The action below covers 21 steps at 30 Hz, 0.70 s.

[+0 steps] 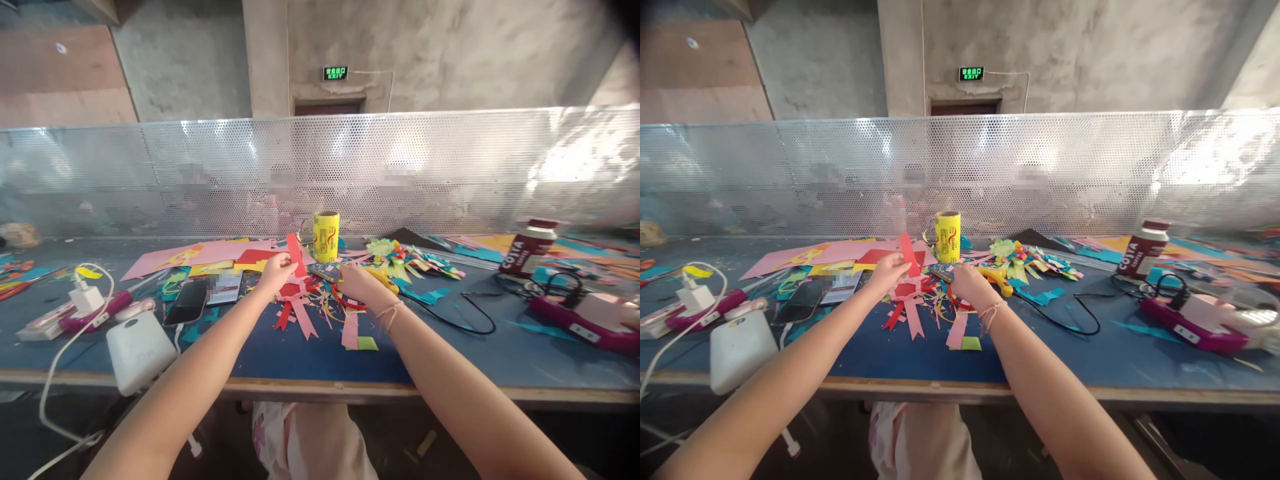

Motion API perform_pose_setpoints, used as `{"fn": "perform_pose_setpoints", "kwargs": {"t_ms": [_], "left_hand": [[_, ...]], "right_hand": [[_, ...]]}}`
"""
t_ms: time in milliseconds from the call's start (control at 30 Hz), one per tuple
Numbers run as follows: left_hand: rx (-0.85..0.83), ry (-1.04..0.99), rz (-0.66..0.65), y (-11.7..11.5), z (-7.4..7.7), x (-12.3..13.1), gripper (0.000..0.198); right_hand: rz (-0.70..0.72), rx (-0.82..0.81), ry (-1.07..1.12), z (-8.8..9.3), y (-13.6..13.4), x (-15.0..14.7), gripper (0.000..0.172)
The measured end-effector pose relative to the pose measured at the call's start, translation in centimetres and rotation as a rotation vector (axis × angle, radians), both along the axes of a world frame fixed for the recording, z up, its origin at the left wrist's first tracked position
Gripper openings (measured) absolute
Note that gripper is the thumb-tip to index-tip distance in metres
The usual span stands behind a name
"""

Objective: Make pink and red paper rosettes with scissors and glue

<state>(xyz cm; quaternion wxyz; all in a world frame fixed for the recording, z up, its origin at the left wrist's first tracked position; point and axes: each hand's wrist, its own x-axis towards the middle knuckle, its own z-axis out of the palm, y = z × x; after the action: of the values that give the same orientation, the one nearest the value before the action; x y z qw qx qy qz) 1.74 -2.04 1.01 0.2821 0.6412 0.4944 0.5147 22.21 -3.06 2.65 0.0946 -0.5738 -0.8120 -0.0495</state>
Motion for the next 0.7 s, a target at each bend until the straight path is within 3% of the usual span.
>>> {"fn": "perform_pose_setpoints", "kwargs": {"t_ms": [233, 367, 500, 600, 700], "left_hand": [[-0.098, -0.217, -0.031, -0.2, 0.0, 0.0, 0.044], [-0.086, -0.195, -0.053, 0.0, -0.2, -0.1, 0.066], [-0.04, -0.104, -0.064, 0.1, -0.2, -0.4, 0.075], [0.004, -0.026, -0.066, -0.2, 0.0, -0.5, 0.075], [0.047, 0.05, -0.101, -0.7, 0.4, -0.3, 0.068]], "right_hand": [[-0.064, -0.081, -0.071, -1.5, 0.4, 0.4, 0.038], [-0.062, -0.148, -0.011, -2.2, 1.1, 0.4, 0.036], [-0.118, -0.105, 0.062, -2.4, 1.5, 0.3, 0.04], [-0.131, -0.055, 0.321, -2.0, 1.7, 0.1, 0.046], [-0.045, -0.029, 0.707, -1.4, 1.9, -0.4, 0.054]]}}
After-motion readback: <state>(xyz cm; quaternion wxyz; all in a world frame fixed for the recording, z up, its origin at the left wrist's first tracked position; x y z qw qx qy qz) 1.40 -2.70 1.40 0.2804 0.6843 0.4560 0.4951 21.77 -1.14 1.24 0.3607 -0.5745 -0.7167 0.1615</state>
